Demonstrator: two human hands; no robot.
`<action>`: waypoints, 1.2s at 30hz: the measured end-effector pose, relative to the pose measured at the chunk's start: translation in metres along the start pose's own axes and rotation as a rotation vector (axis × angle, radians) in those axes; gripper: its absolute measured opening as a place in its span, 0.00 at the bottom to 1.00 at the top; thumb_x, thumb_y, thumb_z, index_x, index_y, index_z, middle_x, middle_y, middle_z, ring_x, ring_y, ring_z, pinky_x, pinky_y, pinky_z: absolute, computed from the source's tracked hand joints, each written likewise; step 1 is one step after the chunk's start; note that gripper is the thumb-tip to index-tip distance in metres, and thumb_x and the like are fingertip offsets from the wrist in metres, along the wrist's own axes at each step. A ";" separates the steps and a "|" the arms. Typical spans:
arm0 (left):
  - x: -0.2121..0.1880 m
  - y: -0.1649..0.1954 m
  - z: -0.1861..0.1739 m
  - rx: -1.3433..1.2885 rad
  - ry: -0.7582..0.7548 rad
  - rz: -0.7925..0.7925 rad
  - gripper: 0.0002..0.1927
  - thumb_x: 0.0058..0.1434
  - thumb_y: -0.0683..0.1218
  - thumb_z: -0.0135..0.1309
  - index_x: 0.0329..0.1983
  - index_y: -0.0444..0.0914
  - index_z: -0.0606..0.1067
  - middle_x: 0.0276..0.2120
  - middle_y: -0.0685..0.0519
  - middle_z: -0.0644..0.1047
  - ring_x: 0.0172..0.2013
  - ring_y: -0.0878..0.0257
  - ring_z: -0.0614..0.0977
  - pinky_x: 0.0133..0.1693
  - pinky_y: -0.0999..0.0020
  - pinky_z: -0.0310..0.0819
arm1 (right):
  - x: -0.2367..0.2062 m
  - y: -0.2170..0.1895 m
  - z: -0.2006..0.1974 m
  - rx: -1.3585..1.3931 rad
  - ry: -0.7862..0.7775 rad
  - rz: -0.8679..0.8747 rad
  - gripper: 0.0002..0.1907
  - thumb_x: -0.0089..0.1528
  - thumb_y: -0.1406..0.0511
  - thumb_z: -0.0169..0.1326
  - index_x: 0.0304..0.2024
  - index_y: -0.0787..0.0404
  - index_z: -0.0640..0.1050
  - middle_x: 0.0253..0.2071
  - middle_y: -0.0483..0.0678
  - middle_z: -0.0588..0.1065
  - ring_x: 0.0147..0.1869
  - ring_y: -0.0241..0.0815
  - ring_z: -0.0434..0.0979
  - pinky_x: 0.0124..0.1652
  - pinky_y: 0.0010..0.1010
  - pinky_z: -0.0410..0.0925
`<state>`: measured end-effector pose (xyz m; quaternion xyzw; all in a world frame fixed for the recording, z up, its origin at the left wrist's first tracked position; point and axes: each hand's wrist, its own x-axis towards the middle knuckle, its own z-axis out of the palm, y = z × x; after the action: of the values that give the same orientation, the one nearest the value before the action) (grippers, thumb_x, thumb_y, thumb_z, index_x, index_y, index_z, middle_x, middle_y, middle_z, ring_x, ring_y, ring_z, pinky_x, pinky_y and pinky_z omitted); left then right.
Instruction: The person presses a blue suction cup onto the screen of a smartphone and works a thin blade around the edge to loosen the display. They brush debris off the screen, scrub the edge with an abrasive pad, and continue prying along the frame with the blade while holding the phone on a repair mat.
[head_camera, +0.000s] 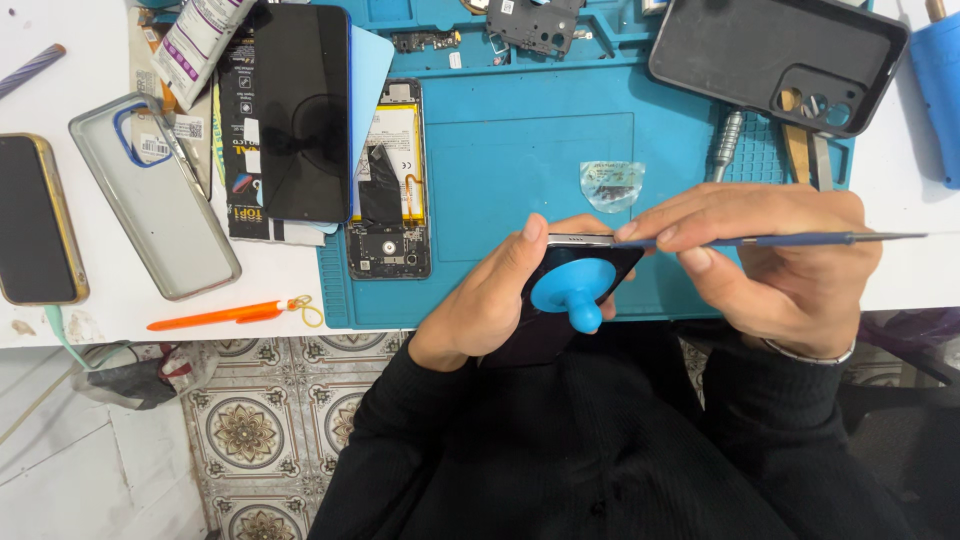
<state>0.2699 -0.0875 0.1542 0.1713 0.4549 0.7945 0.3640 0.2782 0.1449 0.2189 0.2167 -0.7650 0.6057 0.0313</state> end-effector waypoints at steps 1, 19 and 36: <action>0.000 0.000 0.000 -0.003 0.002 -0.003 0.45 0.75 0.72 0.22 0.58 0.29 0.73 0.35 0.48 0.79 0.37 0.62 0.82 0.46 0.68 0.78 | 0.000 0.000 0.000 0.001 -0.001 0.004 0.05 0.61 0.77 0.54 0.40 0.70 0.77 0.38 0.59 0.79 0.48 0.54 0.85 0.46 0.39 0.80; 0.000 -0.006 0.000 -0.009 -0.012 -0.032 0.44 0.75 0.70 0.24 0.62 0.27 0.71 0.36 0.48 0.80 0.40 0.61 0.82 0.49 0.67 0.77 | 0.000 0.010 -0.006 0.080 0.013 0.065 0.03 0.63 0.74 0.54 0.39 0.69 0.78 0.37 0.60 0.80 0.42 0.51 0.86 0.39 0.35 0.77; 0.006 0.004 0.007 0.029 0.007 0.030 0.40 0.79 0.67 0.24 0.66 0.29 0.69 0.38 0.47 0.79 0.42 0.62 0.81 0.54 0.68 0.75 | 0.005 -0.029 -0.009 -0.382 -0.277 -0.181 0.10 0.60 0.78 0.57 0.44 0.70 0.76 0.50 0.68 0.78 0.49 0.52 0.85 0.36 0.28 0.77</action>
<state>0.2683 -0.0806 0.1611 0.1803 0.4652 0.7937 0.3480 0.2824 0.1467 0.2497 0.3555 -0.8399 0.4096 0.0206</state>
